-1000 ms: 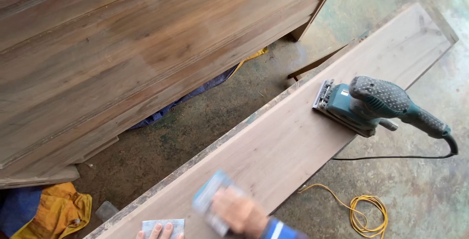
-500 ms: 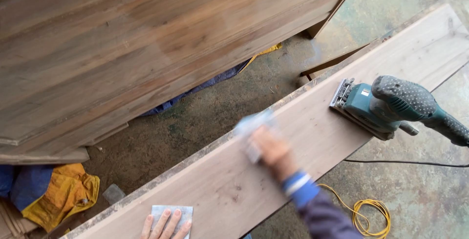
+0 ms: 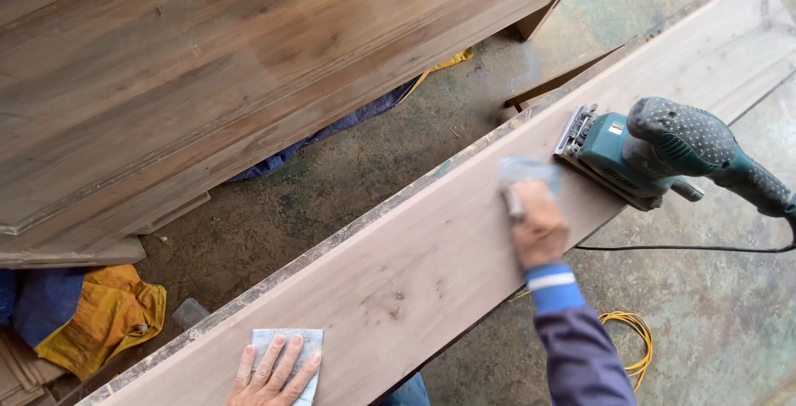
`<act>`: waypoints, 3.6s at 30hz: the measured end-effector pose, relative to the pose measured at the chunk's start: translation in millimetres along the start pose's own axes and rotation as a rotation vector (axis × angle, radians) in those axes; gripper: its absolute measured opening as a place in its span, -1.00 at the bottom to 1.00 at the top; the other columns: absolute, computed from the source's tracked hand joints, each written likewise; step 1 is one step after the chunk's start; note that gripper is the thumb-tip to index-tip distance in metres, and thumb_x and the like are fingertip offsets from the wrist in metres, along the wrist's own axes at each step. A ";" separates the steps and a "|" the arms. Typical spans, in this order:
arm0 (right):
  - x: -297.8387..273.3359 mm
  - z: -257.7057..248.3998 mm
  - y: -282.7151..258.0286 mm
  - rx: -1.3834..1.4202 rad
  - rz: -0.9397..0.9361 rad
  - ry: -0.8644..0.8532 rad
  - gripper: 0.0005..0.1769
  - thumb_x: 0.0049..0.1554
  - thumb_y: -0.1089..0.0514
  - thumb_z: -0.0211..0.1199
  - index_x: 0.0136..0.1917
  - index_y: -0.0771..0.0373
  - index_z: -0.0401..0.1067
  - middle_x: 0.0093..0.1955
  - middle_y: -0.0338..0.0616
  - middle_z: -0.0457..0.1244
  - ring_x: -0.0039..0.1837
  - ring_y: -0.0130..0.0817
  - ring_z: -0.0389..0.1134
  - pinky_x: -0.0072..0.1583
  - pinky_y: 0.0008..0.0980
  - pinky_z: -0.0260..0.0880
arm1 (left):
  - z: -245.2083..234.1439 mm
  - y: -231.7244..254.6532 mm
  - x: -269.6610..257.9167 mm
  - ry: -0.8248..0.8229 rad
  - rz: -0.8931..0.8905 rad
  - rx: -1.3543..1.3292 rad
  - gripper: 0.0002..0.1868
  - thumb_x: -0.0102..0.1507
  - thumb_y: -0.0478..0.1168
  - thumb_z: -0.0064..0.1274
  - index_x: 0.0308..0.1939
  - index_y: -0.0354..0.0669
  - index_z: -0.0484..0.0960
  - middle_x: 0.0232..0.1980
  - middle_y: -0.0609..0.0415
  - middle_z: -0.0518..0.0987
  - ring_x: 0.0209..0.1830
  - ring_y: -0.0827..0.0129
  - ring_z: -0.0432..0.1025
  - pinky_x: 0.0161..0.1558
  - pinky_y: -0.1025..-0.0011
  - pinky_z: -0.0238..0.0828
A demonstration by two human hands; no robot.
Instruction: Sanding a long wooden plank with an orbital sander and manual sandpaper.
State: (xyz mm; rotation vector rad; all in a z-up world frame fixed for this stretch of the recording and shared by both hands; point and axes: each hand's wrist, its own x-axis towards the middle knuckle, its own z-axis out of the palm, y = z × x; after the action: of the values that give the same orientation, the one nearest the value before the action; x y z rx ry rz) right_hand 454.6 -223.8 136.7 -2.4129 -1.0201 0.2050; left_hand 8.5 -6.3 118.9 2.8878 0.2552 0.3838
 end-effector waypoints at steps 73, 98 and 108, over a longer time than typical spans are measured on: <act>-0.2 -45.7 -5.4 -0.246 -0.380 -0.030 -0.34 -0.16 0.22 0.27 0.27 0.20 0.39 0.30 0.07 0.31 0.33 0.09 0.32 0.34 0.09 0.31 | 7.6 -25.3 90.7 -0.036 0.398 -0.029 -0.52 0.43 0.09 -0.33 0.46 0.46 0.29 0.52 0.28 0.28 0.57 0.41 0.04 0.58 0.09 -0.25; 82.7 32.2 58.8 -0.196 -0.278 0.074 -0.51 0.18 0.33 0.22 0.38 0.23 0.36 0.37 -0.02 0.29 0.36 -0.07 0.35 0.32 -0.16 0.43 | -8.9 -30.0 99.3 -0.096 0.438 -0.052 -0.49 0.45 0.16 -0.35 0.49 0.38 0.26 0.54 0.22 0.26 0.56 0.31 0.07 0.55 0.01 -0.25; 88.5 -49.0 -39.2 -0.189 -0.312 0.060 -0.56 0.09 0.33 0.21 0.26 0.22 0.43 0.21 0.03 0.34 0.22 -0.02 0.37 0.23 -0.02 0.45 | -17.3 -27.3 107.0 -0.125 0.470 -0.016 -0.43 0.44 0.16 -0.44 0.56 0.36 0.12 0.60 0.18 0.12 0.61 0.27 -0.07 0.57 0.03 -0.36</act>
State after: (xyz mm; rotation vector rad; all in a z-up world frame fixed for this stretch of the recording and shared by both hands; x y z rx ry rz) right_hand 508.5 -157.7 203.7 -2.3639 -1.4242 -0.0760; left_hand 101.7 44.6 154.1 2.9176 -0.4530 0.2739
